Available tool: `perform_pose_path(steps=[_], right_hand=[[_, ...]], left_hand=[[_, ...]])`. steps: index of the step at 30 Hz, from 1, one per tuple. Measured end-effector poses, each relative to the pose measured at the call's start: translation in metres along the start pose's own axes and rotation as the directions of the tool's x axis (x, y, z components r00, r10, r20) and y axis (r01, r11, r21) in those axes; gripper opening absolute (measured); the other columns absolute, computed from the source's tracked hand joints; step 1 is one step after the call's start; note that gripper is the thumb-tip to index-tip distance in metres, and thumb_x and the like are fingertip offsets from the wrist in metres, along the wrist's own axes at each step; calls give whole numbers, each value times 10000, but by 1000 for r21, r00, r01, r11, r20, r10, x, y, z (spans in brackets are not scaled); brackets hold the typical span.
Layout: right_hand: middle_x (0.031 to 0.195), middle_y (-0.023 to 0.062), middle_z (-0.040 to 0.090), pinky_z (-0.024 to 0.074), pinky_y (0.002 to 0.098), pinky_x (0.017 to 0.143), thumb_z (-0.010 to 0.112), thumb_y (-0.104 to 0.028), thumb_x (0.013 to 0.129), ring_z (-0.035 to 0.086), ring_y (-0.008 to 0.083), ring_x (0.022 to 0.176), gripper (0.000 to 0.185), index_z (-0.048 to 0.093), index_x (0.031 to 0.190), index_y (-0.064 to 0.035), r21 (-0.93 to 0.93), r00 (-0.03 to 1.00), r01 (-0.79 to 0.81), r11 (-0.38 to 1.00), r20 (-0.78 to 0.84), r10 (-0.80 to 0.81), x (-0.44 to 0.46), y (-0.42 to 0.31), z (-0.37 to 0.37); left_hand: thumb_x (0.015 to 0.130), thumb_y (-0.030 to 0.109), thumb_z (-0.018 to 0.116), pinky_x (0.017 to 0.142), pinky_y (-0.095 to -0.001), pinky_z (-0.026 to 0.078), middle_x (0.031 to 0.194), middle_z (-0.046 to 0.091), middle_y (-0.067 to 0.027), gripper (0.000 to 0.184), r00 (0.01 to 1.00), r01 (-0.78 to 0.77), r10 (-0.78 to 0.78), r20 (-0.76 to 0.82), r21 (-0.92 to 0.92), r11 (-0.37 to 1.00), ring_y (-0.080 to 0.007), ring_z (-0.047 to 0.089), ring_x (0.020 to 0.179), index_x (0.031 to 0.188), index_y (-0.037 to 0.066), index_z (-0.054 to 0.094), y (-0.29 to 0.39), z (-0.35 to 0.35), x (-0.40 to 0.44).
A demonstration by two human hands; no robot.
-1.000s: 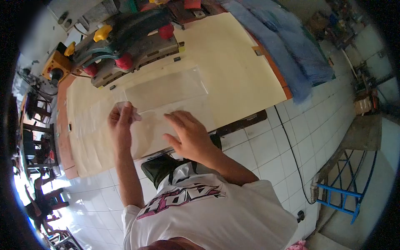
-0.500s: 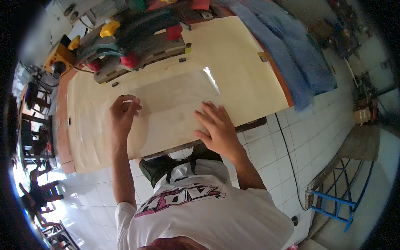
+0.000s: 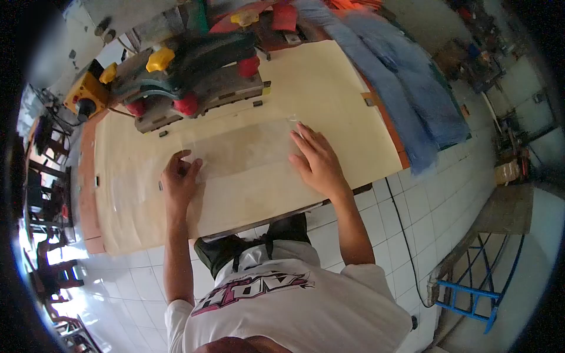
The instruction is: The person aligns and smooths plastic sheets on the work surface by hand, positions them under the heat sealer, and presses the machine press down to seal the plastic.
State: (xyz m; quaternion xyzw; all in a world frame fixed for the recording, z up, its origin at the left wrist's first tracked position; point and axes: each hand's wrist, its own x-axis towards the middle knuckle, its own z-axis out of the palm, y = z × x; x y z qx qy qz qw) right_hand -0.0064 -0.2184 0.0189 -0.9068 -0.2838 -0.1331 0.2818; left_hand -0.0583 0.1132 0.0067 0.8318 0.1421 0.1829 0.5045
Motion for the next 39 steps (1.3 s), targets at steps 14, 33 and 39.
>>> perform_pose_path(steps=[14,33,39], right_hand=[[1561,112,416,256,538,1187,538,-375,1003,390,333,1429,531,509,1439,-74,-210,991,-13,978,127,41,0,8,9],[1534,104,451,256,555,1175,586,-367,970,411,328,1411,547,523,1426,-72,-192,993,49,980,119,-27,4,8,11],[1560,91,431,255,551,1180,577,-373,980,402,311,1432,552,518,1443,-78,-190,991,2,982,131,23,5,6,12]], left_hand=[[853,27,695,596,-267,457,669,579,-39,424,998,-16,20,-63,72,997,-105,531,586,1265,19,596,10,6,-5],[827,56,677,587,-277,444,679,593,-50,264,984,-43,68,-162,154,987,-119,519,591,1087,12,682,8,5,-5],[825,62,678,647,-296,450,688,602,-51,270,987,-73,97,-131,177,982,-141,534,601,1088,2,680,-1,2,-5]])
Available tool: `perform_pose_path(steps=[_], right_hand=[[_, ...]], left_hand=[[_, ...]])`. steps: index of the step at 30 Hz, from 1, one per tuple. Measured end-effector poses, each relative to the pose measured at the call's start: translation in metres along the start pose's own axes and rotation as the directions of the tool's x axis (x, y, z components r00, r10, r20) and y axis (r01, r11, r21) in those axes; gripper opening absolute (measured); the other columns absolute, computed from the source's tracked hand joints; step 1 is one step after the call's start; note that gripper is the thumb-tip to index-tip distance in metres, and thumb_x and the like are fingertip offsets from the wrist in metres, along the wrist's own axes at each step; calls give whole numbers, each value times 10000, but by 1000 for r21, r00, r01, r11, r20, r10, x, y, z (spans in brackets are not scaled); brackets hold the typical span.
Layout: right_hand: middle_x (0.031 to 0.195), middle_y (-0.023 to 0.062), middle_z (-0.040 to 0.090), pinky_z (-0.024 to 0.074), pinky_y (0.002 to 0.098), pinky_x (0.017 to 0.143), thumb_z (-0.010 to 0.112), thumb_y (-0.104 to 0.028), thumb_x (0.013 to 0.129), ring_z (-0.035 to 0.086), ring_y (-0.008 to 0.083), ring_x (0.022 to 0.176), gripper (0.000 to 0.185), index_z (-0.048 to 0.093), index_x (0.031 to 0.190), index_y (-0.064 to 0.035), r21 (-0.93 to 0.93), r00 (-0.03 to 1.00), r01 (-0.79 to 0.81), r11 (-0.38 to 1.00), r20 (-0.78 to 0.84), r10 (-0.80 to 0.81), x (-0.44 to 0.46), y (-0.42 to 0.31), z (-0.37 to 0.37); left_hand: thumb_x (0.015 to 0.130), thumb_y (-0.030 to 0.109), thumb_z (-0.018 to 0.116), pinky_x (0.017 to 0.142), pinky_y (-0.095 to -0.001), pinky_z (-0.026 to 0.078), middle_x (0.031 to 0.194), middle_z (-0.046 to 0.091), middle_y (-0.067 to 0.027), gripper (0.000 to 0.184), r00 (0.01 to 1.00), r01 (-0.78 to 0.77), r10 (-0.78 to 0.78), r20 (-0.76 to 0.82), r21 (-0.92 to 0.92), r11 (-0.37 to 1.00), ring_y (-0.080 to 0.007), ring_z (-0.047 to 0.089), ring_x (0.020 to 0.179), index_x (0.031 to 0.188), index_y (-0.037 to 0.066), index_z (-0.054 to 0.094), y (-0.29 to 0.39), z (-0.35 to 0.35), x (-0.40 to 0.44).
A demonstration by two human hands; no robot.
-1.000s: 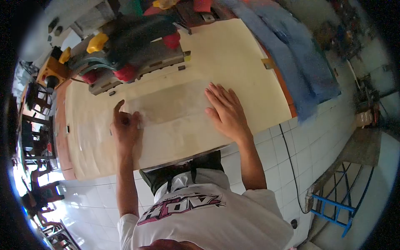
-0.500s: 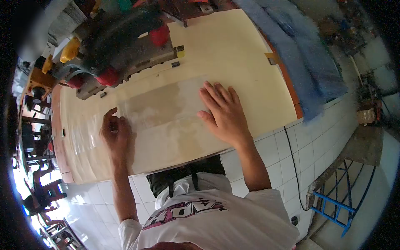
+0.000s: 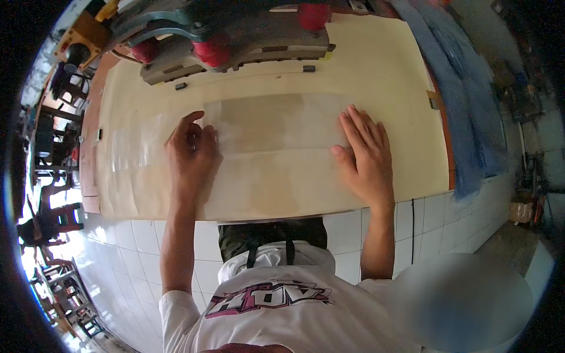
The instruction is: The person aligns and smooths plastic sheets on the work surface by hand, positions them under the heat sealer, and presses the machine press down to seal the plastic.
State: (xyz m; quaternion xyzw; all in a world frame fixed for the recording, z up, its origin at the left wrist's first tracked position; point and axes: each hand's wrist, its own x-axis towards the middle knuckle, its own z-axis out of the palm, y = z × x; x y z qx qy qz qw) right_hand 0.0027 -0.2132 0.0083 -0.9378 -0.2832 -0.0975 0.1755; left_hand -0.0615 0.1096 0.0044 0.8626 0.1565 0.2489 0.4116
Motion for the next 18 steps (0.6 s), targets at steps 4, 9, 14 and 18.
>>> perform_pose_path(steps=[4,9,14,18], right_hand=[[1546,91,449,256,550,1184,602,-356,965,412,308,1424,555,522,1444,-86,-12,1000,-2,1000,0,2,1,1,2],[1535,100,463,252,546,1187,619,-327,950,419,314,1419,558,522,1446,-91,-5,1000,-4,1000,4,4,1,-1,1],[1533,101,465,248,542,1187,611,-340,955,418,323,1417,558,521,1449,-97,-17,1000,10,1000,25,-10,3,0,0],[1540,100,457,245,541,1189,581,-377,974,414,323,1421,559,512,1459,-108,-58,999,14,998,43,-12,3,1,0]], left_hand=[[831,49,659,585,-261,431,661,561,-45,276,1000,-13,13,16,34,999,-99,490,592,1091,-41,671,-2,-1,1],[797,68,656,790,-393,407,684,613,-47,280,1000,20,-21,11,81,996,-244,601,746,1076,60,678,0,1,-2],[810,50,646,793,-391,400,708,600,-53,261,997,45,-52,50,137,990,-251,593,774,1069,44,672,6,-2,-1],[826,31,641,836,-418,418,880,591,-113,293,997,-64,55,49,214,975,-289,574,893,1117,21,668,6,0,-2]])
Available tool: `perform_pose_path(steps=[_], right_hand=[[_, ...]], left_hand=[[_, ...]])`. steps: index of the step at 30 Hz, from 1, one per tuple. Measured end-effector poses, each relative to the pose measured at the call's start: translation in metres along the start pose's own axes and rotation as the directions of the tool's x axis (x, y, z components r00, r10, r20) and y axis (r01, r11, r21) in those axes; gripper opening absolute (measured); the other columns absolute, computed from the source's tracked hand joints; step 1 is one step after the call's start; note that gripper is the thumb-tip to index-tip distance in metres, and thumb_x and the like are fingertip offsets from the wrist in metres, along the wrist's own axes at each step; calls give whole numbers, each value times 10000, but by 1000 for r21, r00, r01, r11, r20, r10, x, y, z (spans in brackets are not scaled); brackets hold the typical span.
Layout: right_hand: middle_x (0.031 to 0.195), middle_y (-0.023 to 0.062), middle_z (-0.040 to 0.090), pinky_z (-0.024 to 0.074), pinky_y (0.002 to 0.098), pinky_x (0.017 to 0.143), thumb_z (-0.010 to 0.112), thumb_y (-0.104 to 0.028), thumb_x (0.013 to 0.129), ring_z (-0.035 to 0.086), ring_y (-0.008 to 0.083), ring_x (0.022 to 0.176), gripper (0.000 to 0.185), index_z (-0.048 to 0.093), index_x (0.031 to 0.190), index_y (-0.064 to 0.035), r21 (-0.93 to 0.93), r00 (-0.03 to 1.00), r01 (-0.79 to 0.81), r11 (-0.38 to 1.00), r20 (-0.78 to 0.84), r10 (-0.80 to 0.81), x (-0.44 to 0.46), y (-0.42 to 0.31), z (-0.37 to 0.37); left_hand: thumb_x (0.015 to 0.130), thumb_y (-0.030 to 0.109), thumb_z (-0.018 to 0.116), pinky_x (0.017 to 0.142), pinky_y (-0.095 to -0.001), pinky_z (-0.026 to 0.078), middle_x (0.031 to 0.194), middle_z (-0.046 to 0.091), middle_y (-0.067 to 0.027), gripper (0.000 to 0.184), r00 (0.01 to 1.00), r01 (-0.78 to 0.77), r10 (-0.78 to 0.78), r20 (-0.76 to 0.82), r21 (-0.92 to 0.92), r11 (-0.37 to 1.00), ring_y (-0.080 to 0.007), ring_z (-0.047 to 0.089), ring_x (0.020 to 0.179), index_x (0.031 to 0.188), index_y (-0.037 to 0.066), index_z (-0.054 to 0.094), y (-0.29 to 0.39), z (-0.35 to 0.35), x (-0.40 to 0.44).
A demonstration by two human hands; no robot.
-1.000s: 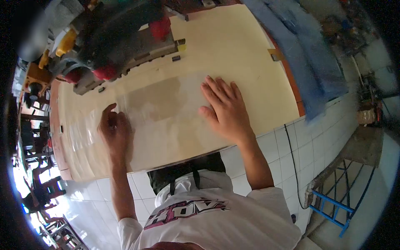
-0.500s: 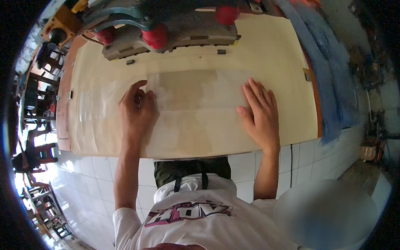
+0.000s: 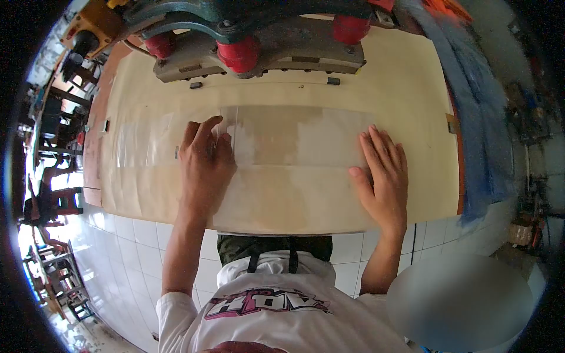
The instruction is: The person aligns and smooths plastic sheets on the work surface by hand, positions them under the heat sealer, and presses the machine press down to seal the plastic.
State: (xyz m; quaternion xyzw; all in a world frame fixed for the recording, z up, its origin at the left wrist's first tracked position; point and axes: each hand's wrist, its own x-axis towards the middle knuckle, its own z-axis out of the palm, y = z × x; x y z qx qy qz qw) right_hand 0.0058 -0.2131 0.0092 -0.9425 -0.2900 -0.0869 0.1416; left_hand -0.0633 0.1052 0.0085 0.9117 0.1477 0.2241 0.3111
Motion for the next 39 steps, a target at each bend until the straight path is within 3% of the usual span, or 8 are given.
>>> perform_pose_path(steps=[4,7,26,39], right_hand=[[1546,103,449,243,541,1190,563,-399,981,411,327,1424,570,501,1468,-108,4,1000,-12,1000,7,12,0,-2,-1],[1545,110,448,248,544,1186,553,-415,985,408,335,1423,575,502,1465,-103,14,1000,-12,1000,2,12,0,-1,0],[1567,92,417,249,568,1170,594,-354,954,397,352,1416,577,503,1460,-93,13,1000,-9,1000,22,8,1,-1,-2],[1555,102,432,242,562,1176,606,-350,948,394,348,1419,574,510,1448,-86,25,1000,-10,1000,18,9,-2,-1,-2]], left_hand=[[829,19,639,915,-457,427,1048,556,-182,362,997,-75,75,-31,2,997,-338,540,991,1191,1,654,-5,3,-1],[831,23,646,929,-460,425,1087,542,-182,376,996,-84,84,-29,21,996,-345,528,1007,1206,-2,649,-7,5,-2],[835,-9,651,897,-448,420,1034,547,-163,387,996,-84,84,-21,21,996,-330,523,969,1221,13,648,-4,7,-1],[839,-15,633,899,-426,415,986,536,-146,319,999,-37,37,6,13,999,-313,529,971,1138,62,717,5,3,-4]])
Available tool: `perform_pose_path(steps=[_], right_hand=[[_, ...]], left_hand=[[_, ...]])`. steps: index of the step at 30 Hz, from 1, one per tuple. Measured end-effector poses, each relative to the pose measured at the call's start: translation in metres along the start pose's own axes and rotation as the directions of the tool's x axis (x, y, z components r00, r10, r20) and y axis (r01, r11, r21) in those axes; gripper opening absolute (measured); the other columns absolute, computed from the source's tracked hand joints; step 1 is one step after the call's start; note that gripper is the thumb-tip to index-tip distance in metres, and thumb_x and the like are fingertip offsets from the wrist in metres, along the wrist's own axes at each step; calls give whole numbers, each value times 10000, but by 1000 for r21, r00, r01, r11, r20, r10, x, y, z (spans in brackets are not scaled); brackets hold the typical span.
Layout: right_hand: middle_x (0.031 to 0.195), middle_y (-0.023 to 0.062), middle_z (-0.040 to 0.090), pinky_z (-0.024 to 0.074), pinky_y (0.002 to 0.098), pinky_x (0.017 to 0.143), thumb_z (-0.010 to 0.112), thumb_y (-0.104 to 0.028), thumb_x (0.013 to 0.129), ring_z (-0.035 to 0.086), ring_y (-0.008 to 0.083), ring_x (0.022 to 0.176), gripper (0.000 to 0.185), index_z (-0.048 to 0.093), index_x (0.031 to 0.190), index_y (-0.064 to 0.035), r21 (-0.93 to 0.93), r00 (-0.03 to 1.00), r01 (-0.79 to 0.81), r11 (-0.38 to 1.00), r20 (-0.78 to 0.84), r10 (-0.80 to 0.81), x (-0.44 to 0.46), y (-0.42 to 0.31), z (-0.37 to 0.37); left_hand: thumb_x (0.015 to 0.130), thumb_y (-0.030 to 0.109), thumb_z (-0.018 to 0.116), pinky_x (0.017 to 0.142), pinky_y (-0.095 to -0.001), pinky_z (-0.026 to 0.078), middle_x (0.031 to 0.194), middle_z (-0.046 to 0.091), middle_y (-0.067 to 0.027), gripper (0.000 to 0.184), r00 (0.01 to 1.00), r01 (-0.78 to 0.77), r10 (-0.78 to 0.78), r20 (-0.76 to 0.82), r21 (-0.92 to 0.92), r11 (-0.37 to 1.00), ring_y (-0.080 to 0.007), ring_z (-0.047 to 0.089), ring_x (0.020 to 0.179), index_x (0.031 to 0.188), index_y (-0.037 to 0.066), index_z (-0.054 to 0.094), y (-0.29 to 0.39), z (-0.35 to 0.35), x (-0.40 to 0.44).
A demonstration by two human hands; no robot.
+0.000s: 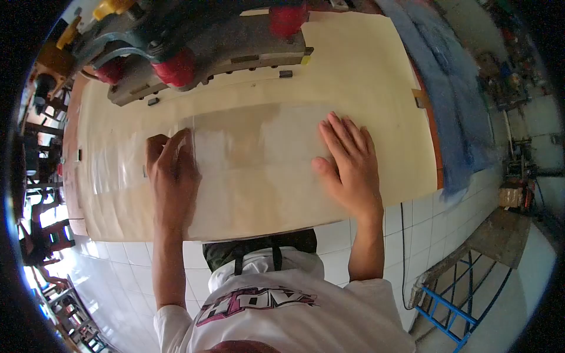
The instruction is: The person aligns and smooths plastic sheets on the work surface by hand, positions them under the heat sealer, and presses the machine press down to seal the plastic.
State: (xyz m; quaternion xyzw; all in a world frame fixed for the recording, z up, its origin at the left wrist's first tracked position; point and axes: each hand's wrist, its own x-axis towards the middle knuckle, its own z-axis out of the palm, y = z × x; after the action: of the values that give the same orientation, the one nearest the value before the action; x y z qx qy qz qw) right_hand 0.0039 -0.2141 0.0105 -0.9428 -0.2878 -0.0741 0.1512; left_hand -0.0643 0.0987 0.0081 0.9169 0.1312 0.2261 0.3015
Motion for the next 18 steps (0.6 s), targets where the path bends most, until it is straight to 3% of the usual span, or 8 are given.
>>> perform_pose_path(steps=[8,13,16,18], right_hand=[[1550,103,439,239,558,1179,600,-344,952,392,341,1424,566,508,1447,-86,9,1000,10,1000,-11,-10,0,2,2],[1545,108,444,254,573,1171,664,-299,925,403,335,1428,577,514,1441,-88,148,996,21,989,-86,-9,-1,0,0],[1540,113,448,266,568,1169,702,-280,901,398,337,1433,594,522,1437,-99,41,995,1,999,-103,3,-2,-17,-12],[1536,118,451,273,571,1165,708,-273,896,400,339,1431,591,528,1433,-104,79,994,54,995,-97,-46,1,-42,-23]], left_hand=[[839,1,631,916,-436,423,992,548,-154,281,999,-11,9,-44,-39,999,-318,539,970,1091,76,731,-5,2,1],[847,22,620,923,-446,424,1025,555,-157,270,1000,-16,15,-26,-46,999,-327,540,990,1081,94,734,-7,0,0],[847,27,614,917,-449,423,1044,558,-151,270,999,-20,19,-30,-29,999,-330,539,998,1076,102,737,-6,-2,0],[844,27,614,912,-447,422,1046,559,-148,271,998,-35,34,-44,-21,999,-328,539,997,1074,103,737,-9,-1,0]])
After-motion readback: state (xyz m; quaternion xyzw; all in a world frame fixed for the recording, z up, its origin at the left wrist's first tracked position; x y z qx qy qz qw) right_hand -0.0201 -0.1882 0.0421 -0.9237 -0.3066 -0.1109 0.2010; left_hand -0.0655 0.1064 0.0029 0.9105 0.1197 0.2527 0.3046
